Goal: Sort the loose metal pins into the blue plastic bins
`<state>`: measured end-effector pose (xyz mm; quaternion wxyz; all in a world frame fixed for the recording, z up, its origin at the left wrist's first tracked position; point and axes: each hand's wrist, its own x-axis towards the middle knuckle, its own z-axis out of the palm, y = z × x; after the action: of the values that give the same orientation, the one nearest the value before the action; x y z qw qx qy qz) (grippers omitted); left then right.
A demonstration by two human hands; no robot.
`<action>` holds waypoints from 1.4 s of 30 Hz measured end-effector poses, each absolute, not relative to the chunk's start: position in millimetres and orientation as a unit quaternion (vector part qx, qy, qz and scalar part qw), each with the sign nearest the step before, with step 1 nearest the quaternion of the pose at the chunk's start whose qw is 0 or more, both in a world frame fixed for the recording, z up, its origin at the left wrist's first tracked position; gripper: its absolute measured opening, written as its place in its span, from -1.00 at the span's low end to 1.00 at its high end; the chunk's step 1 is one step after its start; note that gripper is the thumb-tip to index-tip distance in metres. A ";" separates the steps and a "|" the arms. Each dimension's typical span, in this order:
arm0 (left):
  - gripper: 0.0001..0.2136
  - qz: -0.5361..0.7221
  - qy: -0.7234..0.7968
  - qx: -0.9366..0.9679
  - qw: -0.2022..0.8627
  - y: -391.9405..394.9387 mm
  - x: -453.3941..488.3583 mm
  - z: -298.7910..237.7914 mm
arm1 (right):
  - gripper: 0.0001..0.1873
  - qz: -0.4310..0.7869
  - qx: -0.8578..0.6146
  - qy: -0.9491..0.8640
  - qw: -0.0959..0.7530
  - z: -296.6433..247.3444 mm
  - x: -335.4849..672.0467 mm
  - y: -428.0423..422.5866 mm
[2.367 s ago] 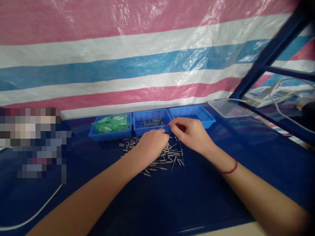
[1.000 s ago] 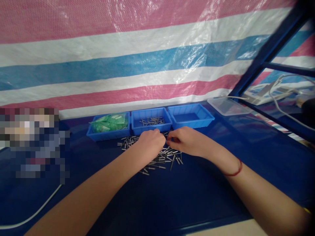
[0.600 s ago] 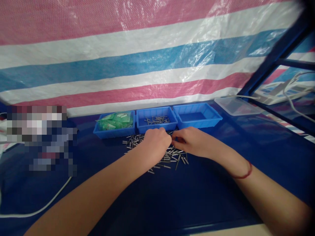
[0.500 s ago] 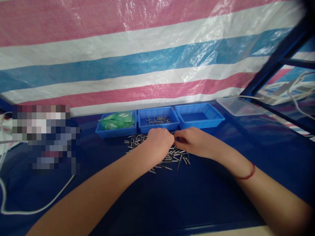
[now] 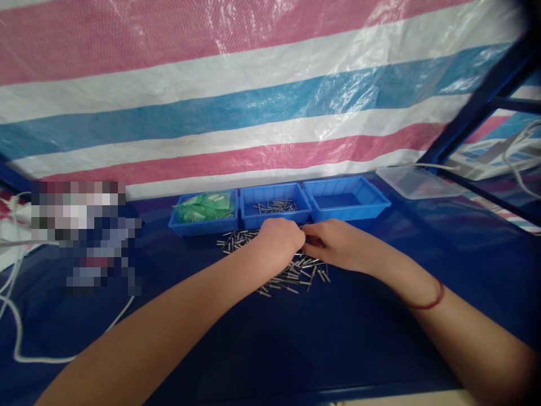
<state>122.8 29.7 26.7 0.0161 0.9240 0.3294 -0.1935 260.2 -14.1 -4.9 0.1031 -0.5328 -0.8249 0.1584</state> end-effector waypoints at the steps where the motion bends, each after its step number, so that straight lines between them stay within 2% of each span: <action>1: -0.83 -0.192 0.326 0.926 0.016 28.8 121.8 27.8 | -0.82 0.158 -0.533 -0.825 0.103 -5.0 260.5 -14.0; 33: -0.75 -0.203 0.266 0.942 0.006 29.2 115.4 33.9 | -0.79 0.161 -0.528 -0.827 0.107 -4.4 260.0 -14.6; 42: -0.75 -0.162 0.255 0.951 0.065 44.5 105.7 28.5 | -0.82 0.163 -0.533 -0.825 0.101 -4.6 262.2 -14.6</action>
<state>105.7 44.5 28.5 0.0646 0.9510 0.2554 -0.1619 262.2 -14.6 -4.6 0.1005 -0.5325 -0.8245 0.1628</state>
